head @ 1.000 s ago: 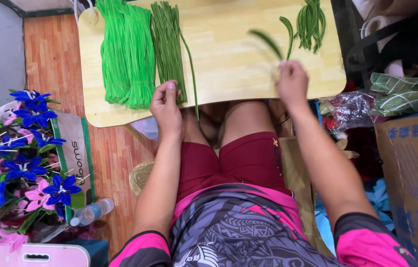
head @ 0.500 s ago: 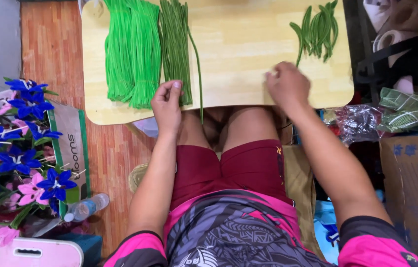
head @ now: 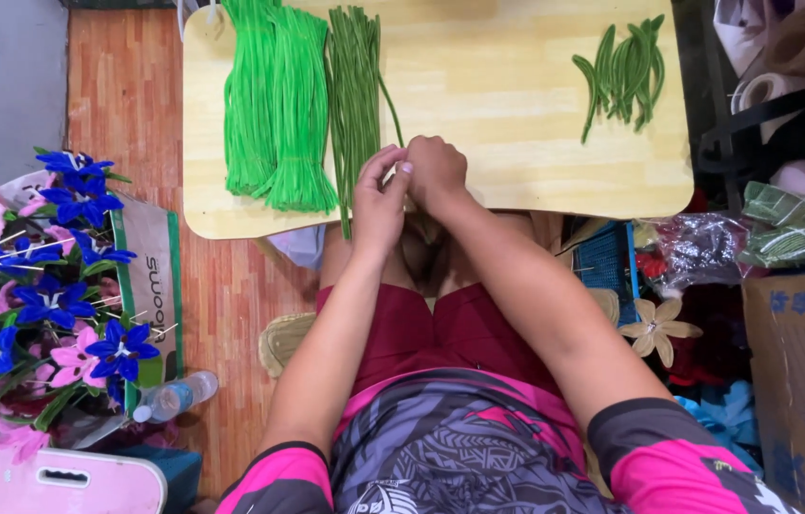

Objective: The person braids green cord strands by hand, repeatedly folding and twisting them into a leaf-like shape. The person places each finished braid on the table and picks up new strands to continue the process.

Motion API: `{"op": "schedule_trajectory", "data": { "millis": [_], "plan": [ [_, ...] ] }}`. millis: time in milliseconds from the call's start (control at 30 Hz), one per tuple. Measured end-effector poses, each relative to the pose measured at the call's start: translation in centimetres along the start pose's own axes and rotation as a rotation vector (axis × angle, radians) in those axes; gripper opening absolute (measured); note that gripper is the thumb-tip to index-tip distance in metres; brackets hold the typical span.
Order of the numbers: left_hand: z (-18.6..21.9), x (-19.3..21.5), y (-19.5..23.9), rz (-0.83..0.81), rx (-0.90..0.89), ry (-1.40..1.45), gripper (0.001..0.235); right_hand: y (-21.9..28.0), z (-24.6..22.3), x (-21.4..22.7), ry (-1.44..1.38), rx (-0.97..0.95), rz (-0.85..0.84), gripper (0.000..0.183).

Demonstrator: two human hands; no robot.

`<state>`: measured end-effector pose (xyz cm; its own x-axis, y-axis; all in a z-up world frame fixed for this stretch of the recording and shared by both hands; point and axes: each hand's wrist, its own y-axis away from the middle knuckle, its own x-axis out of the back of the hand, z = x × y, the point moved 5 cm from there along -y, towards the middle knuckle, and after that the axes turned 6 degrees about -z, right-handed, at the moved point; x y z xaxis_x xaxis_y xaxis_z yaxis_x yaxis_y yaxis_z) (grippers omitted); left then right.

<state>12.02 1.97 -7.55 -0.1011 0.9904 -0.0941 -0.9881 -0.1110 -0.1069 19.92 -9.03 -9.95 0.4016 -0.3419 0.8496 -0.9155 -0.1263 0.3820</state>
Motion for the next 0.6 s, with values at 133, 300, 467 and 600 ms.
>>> {"op": "schedule_trajectory", "data": {
  "millis": [133, 300, 467, 600],
  "plan": [
    [0.0, -0.3, 0.2, -0.012, 0.08, 0.009, 0.033, 1.5, 2.6, 1.2, -0.129, -0.067, -0.009, 0.032],
    [-3.1, -2.7, 0.5, -0.143, 0.338, 0.22, 0.076, 8.3, 5.9, 1.0, -0.517, 0.276, 0.085, 0.019],
    [-0.7, -4.2, 0.3, -0.076, 0.448, 0.672, 0.028, 18.0, 7.4, 0.5, -1.079, 0.303, -0.223, 0.024],
    [1.8, -6.2, 1.8, -0.07, 0.424, 0.769, 0.024, 22.3, 8.8, -0.1, -1.535, 0.652, -0.218, 0.028]
  ]
}}
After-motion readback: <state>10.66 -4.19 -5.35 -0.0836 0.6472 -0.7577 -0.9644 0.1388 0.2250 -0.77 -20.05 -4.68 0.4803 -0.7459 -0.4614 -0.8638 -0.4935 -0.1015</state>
